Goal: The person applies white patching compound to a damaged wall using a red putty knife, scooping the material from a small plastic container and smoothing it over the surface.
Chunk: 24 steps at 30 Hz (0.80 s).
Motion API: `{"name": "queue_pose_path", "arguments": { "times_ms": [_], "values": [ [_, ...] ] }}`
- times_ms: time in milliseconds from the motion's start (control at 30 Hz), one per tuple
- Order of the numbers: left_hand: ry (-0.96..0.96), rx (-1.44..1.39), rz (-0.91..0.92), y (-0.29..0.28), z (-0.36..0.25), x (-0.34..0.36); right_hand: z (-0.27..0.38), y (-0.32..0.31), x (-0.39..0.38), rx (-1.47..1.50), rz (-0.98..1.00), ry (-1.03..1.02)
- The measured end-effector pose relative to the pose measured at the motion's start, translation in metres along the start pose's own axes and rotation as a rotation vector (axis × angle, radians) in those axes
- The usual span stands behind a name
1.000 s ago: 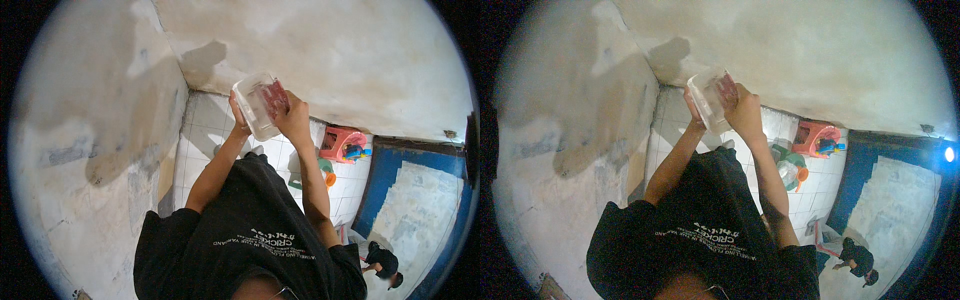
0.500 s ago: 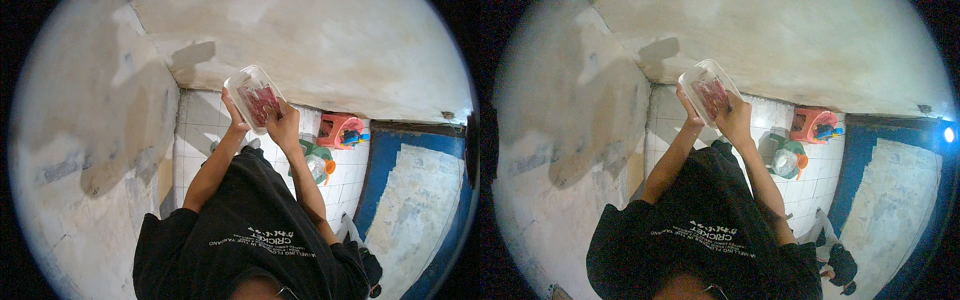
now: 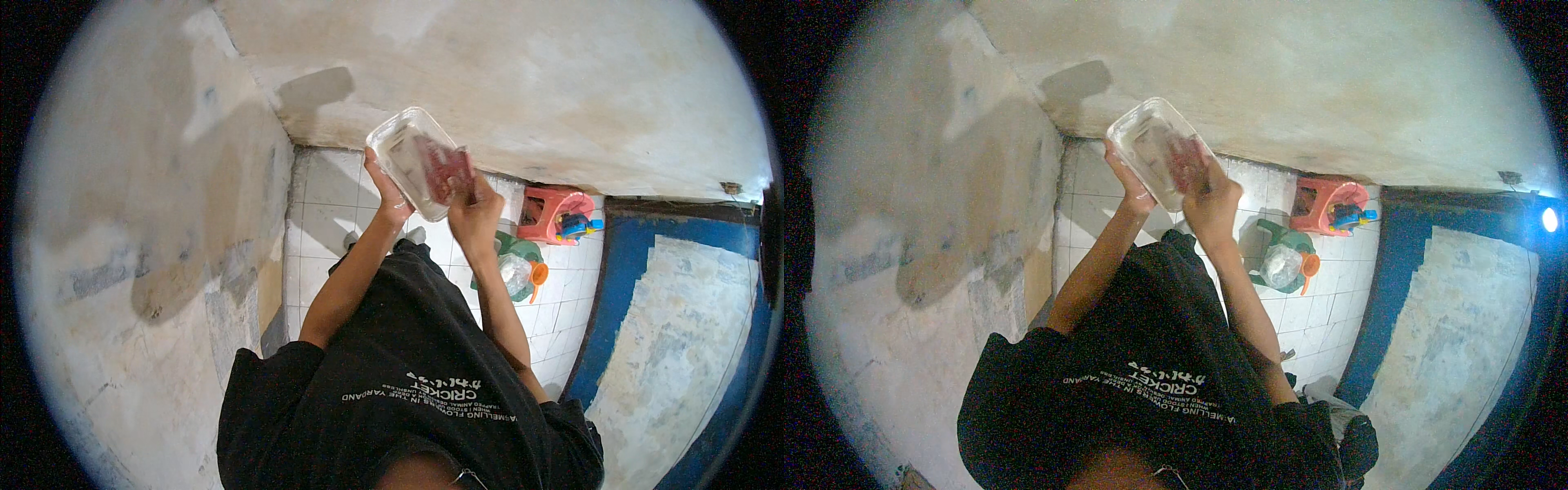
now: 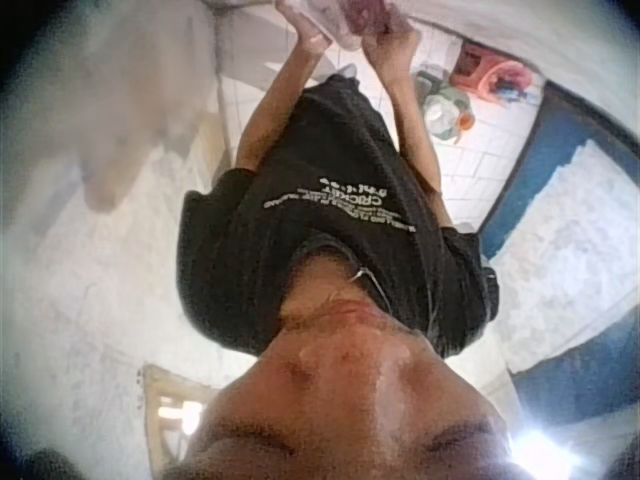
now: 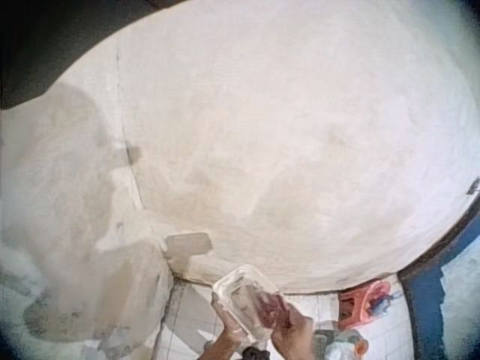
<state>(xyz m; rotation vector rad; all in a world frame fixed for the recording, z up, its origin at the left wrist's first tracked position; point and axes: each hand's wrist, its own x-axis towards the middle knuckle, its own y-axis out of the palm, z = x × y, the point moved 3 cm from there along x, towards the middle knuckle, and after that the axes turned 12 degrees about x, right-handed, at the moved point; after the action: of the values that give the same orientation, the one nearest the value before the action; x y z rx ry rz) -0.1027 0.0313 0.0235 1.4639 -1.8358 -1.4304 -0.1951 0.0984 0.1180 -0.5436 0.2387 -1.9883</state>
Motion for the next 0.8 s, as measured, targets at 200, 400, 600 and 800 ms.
{"name": "queue_pose_path", "arguments": {
  "times_ms": [200, 400, 600, 800],
  "values": [
    [0.027, -0.028, 0.003, -0.012, 0.005, 0.004, 0.021, -0.003, 0.014, -0.081, 0.028, -0.031],
    [-0.034, -0.053, 0.259, -0.026, 0.008, -0.001, 0.028, 0.013, 0.009, -0.105, 0.146, 0.026],
    [0.575, 0.282, 0.183, -0.005, 0.005, -0.015, 0.04, 0.016, 0.018, -0.225, 0.211, -0.057],
    [-0.031, 0.034, 0.099, -0.017, 0.005, -0.009, 0.031, 0.024, 0.012, -0.092, 0.248, -0.017]
  ]
}}
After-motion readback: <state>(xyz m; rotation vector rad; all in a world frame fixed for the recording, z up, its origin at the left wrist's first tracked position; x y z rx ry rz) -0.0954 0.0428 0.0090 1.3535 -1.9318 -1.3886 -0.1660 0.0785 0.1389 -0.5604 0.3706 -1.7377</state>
